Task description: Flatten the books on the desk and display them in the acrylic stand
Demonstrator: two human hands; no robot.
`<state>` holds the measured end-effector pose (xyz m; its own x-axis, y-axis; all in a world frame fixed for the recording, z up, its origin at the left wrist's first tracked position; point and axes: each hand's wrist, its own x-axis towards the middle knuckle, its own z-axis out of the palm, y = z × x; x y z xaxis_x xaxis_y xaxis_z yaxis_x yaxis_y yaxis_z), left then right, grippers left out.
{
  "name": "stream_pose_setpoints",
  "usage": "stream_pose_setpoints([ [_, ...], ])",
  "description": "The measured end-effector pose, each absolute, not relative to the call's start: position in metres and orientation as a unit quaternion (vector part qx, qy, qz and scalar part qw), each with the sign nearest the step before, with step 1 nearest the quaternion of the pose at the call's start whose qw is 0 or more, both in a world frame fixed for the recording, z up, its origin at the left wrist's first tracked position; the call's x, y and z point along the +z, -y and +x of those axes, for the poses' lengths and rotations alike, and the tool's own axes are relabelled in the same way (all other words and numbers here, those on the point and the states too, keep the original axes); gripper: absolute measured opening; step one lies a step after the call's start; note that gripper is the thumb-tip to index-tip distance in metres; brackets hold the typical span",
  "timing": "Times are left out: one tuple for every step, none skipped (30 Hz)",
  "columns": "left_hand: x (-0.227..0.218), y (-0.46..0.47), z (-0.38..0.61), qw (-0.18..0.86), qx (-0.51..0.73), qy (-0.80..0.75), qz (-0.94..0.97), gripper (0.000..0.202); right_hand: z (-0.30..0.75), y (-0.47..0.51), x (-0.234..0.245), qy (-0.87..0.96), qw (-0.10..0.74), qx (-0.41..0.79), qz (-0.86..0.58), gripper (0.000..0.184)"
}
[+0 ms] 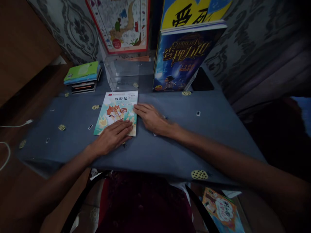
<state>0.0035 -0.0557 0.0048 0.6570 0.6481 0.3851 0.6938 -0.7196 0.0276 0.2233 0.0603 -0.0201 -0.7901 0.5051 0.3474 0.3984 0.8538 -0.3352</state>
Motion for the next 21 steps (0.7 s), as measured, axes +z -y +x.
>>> stream_pose_setpoints([
  [0.005,0.056,0.004,0.060,-0.189,0.369,-0.908,0.030,0.228,-0.051,-0.019,0.938,0.222,0.145,-0.224,0.051],
  [0.005,0.056,0.004,0.056,-0.192,0.367,-0.908,0.030,0.232,-0.043,-0.018,0.935,0.230,0.168,-0.211,0.051],
  [0.005,0.057,0.004,0.052,-0.196,0.365,-0.909,0.031,0.236,-0.037,-0.017,0.931,0.238,0.189,-0.203,0.051],
  [0.006,0.057,0.004,0.050,-0.200,0.364,-0.908,0.032,0.239,-0.032,-0.017,0.926,0.247,0.209,-0.198,0.050],
  [0.006,0.057,0.004,0.053,-0.203,0.363,-0.908,0.032,0.242,-0.029,-0.016,0.920,0.255,0.225,-0.193,0.049],
  [0.007,0.056,0.005,0.058,-0.207,0.361,-0.907,0.032,0.243,-0.027,-0.016,0.916,0.263,0.238,-0.188,0.048],
  [0.007,0.056,0.005,0.063,-0.211,0.359,-0.907,0.031,0.244,-0.026,-0.015,0.912,0.270,0.247,-0.182,0.046],
  [0.008,0.056,0.005,0.066,-0.215,0.358,-0.906,0.030,0.244,-0.026,-0.015,0.909,0.279,0.254,-0.175,0.045],
  [0.008,0.056,0.006,0.066,-0.216,0.358,-0.906,0.029,0.244,-0.026,-0.014,0.907,0.288,0.258,-0.166,0.044],
  [0.008,0.057,0.006,0.062,-0.216,0.360,-0.906,0.029,0.243,-0.026,-0.014,0.906,0.295,0.260,-0.157,0.043],
  [0.008,0.057,0.006,0.057,-0.213,0.362,-0.906,0.029,0.243,-0.026,-0.013,0.907,0.297,0.260,-0.147,0.043],
  [0.007,0.058,0.006,0.050,-0.209,0.367,-0.905,0.030,0.242,-0.025,-0.012,0.910,0.295,0.256,-0.137,0.042],
  [0.007,0.058,0.006,0.045,-0.204,0.372,-0.905,0.031,0.242,-0.024,-0.011,0.915,0.290,0.248,-0.129,0.041],
  [0.007,0.059,0.006,0.041,-0.200,0.377,-0.904,0.031,0.243,-0.022,-0.009,0.922,0.284,0.235,-0.119,0.040],
  [0.007,0.060,0.006,0.036,-0.198,0.382,-0.902,0.032,0.243,-0.021,-0.008,0.929,0.277,0.219,-0.110,0.038],
  [0.007,0.060,0.005,0.032,-0.199,0.386,-0.900,0.033,0.244,-0.019,-0.006,0.935,0.273,0.200,-0.102,0.037],
  [0.007,0.061,0.005,0.024,-0.201,0.389,-0.899,0.034,0.244,-0.018,-0.005,0.940,0.272,0.182,-0.095,0.037],
  [0.008,0.061,0.004,0.013,-0.204,0.392,-0.897,0.034,0.245,-0.017,-0.003,0.944,0.272,0.166,-0.089,0.036],
  [0.009,0.061,0.003,-0.001,-0.205,0.395,-0.895,0.034,0.245,-0.016,-0.002,0.947,0.272,0.152,-0.085,0.036],
  [0.009,0.061,0.002,-0.015,-0.204,0.399,-0.894,0.034,0.245,-0.015,0.000,0.949,0.271,0.141,-0.083,0.036],
  [0.010,0.061,-0.001,-0.026,-0.200,0.405,-0.892,0.034,0.245,-0.014,0.001,0.950,0.271,0.133,-0.083,0.037],
])
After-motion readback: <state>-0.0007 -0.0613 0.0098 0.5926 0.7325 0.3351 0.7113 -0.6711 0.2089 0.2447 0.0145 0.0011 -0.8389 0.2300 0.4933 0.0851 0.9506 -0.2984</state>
